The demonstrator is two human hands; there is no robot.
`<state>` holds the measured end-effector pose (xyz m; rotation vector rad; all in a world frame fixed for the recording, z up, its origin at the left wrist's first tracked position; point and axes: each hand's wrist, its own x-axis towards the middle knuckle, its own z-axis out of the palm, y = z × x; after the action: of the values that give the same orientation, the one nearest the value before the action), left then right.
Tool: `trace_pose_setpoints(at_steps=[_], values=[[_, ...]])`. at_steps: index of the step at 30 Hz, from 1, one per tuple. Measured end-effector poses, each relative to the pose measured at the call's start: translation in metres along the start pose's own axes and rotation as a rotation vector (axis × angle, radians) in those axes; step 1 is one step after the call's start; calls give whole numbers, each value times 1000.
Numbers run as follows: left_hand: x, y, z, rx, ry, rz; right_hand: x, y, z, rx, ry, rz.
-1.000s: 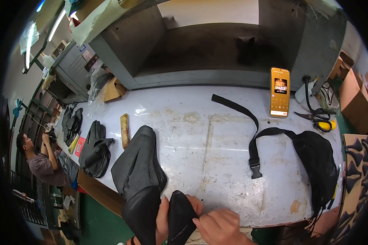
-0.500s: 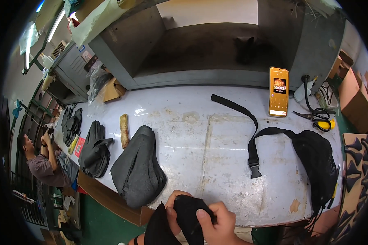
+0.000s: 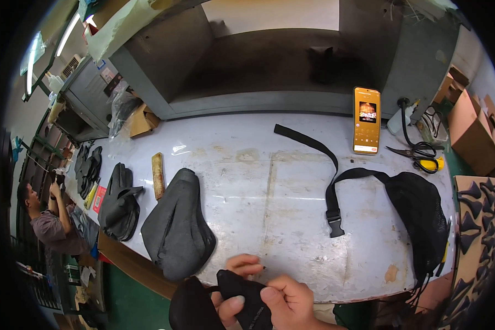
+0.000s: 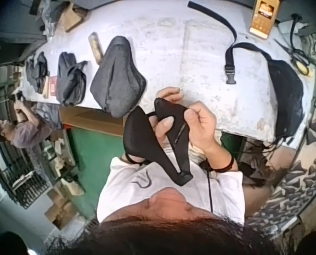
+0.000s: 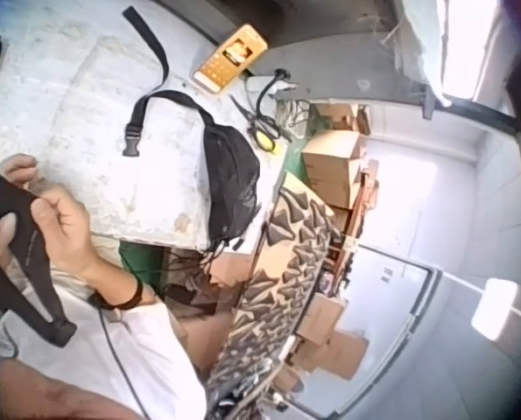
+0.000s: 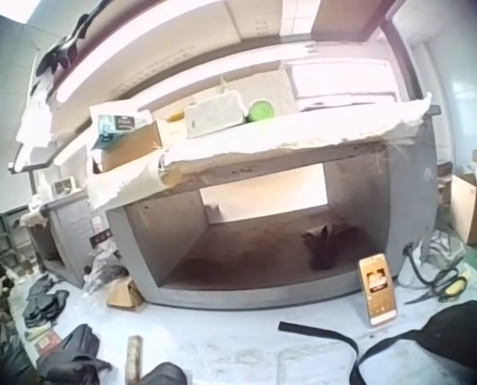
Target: The person picks up a bicycle saddle, turns it over, and presses the edges of the cover into the base. They then reach into a heating chamber to retrieve another saddle and repeat the pressing process on its edges.
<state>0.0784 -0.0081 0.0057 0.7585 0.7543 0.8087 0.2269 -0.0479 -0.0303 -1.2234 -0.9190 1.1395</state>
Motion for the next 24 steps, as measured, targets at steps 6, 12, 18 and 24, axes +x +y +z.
trace_pose_setpoints(at_steps=[6, 12, 18, 24], values=[[-9, 17, -17, 883, -67, -490, 7, -7, -11, -142, -39, -95], [-24, 5, -17, 1184, 114, 161, 24, -13, -4, -570, -58, -375], [-28, 9, -1, 861, 231, 100, 15, -1, -4, -48, -202, 77], [-23, 46, 11, 655, 216, -381, 11, -10, 0, 302, -117, 386]])
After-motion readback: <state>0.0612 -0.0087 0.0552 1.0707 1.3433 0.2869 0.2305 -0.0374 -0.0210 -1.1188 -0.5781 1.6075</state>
